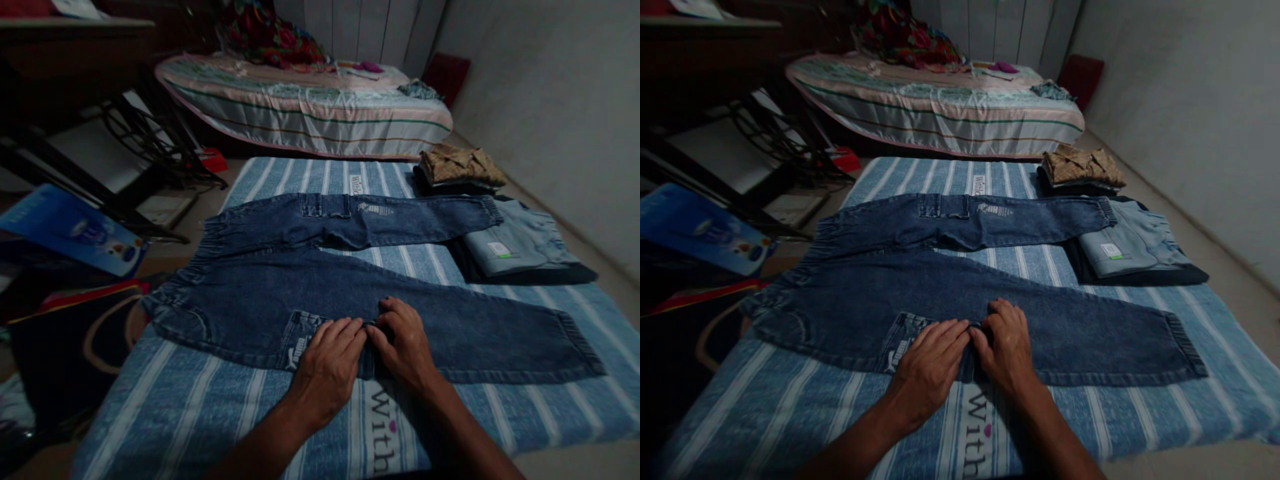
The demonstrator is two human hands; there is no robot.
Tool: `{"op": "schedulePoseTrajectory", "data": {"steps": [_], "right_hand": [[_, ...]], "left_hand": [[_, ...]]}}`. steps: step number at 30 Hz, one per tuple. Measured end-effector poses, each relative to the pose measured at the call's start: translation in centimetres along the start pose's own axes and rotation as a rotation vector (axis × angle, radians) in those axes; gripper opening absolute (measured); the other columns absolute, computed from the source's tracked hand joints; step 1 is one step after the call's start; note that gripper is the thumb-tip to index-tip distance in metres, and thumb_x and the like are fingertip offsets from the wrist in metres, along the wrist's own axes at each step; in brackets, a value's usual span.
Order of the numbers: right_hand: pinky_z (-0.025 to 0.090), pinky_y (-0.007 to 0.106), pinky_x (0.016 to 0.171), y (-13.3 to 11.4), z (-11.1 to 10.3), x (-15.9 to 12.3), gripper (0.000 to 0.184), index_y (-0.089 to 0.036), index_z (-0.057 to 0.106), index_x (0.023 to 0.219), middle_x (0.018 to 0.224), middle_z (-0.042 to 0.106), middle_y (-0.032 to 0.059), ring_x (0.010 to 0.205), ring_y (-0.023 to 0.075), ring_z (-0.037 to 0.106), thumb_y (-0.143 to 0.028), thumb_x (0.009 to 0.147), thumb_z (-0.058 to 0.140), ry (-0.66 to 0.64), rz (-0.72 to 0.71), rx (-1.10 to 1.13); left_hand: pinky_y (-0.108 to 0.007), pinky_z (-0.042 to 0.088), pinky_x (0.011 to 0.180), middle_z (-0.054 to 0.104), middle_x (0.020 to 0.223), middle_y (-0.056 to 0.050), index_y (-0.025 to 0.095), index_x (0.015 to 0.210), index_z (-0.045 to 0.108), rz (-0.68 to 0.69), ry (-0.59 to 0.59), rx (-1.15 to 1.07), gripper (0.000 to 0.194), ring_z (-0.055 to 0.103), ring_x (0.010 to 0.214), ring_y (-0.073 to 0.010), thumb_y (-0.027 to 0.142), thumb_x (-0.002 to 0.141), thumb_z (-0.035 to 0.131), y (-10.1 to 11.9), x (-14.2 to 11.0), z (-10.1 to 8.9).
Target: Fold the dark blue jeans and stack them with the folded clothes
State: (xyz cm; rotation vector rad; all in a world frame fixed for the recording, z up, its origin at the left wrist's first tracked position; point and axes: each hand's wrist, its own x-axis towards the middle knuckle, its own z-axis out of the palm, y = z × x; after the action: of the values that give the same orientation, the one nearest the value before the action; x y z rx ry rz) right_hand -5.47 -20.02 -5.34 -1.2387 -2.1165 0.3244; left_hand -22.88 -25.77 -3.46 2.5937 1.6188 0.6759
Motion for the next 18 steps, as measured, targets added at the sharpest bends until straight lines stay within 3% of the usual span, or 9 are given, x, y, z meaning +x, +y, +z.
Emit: {"op": "schedulePoseTrajectory", "data": {"steps": [10, 18], "right_hand": [[0.039, 0.05, 0.094, -1.1, 0.5, 0.1, 0.011, -0.019, 0.057, 0.075, 0.112, 0.059, 0.0144, 0.113, 0.0293, 0.05, -0.026, 0.082, 0.053, 0.002, 0.092, -0.04], [0.037, 0.05, 0.097, -1.3, 0.7, 0.3, 0.013, -0.02, 0.056, 0.072, 0.109, 0.061, 0.0118, 0.113, 0.0275, 0.05, -0.024, 0.083, 0.05, 0.042, 0.138, 0.117]], "left_hand": [[-0.044, 0.043, 0.101, 0.061, 0.126, -0.007, 0.017, 0.121, 0.057, -0.027, 0.005, 0.001, 0.034, 0.054, 0.116, -0.0227, 0.016, 0.091, 0.042, 0.4, 0.2, -0.2], [-0.043, 0.042, 0.101, 0.06, 0.126, -0.009, 0.016, 0.124, 0.054, -0.049, -0.005, 0.014, 0.035, 0.053, 0.118, -0.0224, 0.019, 0.092, 0.042, 0.5, 0.4, -0.3]]}}
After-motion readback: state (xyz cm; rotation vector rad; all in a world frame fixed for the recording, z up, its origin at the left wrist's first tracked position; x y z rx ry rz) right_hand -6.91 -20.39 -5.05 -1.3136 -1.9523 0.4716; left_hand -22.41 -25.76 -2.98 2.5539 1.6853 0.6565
